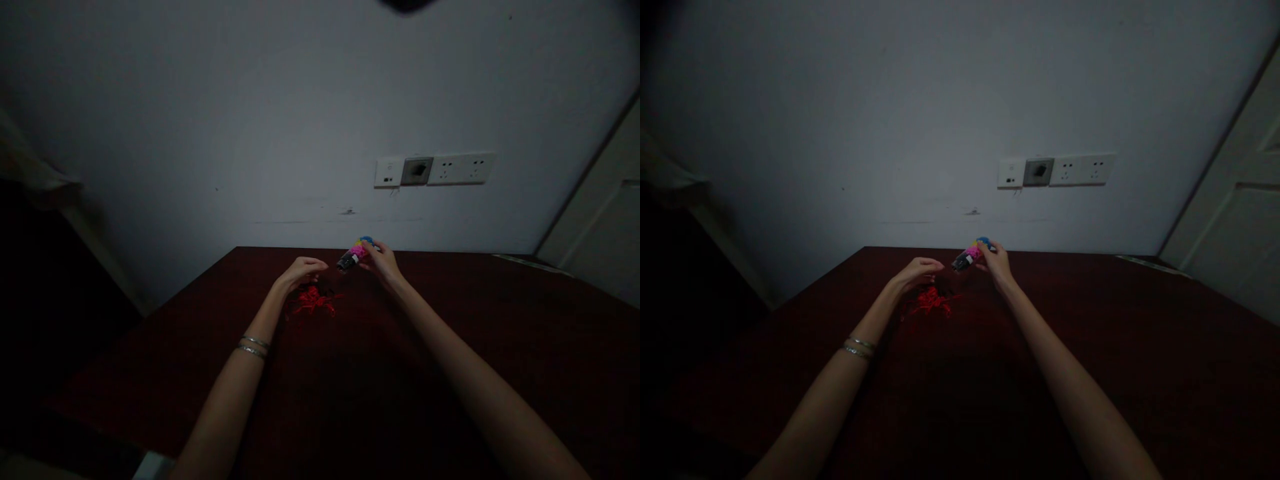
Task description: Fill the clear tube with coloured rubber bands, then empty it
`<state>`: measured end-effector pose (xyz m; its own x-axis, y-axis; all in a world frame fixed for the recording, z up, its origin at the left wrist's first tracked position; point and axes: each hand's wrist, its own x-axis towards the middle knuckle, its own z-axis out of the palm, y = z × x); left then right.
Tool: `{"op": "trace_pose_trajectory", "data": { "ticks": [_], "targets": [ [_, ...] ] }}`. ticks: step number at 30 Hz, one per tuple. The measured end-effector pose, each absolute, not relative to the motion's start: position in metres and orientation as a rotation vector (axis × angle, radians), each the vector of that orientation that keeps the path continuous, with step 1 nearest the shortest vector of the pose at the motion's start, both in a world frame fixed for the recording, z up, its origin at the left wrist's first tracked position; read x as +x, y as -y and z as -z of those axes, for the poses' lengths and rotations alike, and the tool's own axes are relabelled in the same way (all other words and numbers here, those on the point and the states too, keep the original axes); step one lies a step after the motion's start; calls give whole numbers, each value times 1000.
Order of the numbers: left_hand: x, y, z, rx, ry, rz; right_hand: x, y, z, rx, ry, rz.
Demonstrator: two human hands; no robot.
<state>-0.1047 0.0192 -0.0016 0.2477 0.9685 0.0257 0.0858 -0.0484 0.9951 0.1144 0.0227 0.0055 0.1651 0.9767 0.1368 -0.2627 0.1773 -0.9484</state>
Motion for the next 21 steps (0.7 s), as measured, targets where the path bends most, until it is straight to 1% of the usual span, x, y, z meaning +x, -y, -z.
{"op": "trace_pose_trajectory", "data": {
  "ticks": [3,6,10,14,17,21],
  "targets": [
    [-99,-13,3,1472,-1058,-952,112,-21,-7,-923,988,-1115],
    [-88,-4,9,1390,-1018,-998,109,-20,-8,-889,997,-1140],
    [-67,16,21,1205,-1014,-1306,107,-20,-8,-864,1002,-1151],
    [-54,36,29,1306,-1141,-1700,107,-19,-5,-869,1010,-1157],
    [-52,46,28,1442,-1156,-1822,105,-17,-3,-880,1007,-1189],
    [-50,55,24,1527,-1144,-1862,101,-14,-2,-911,995,-1223]
  ]
}}
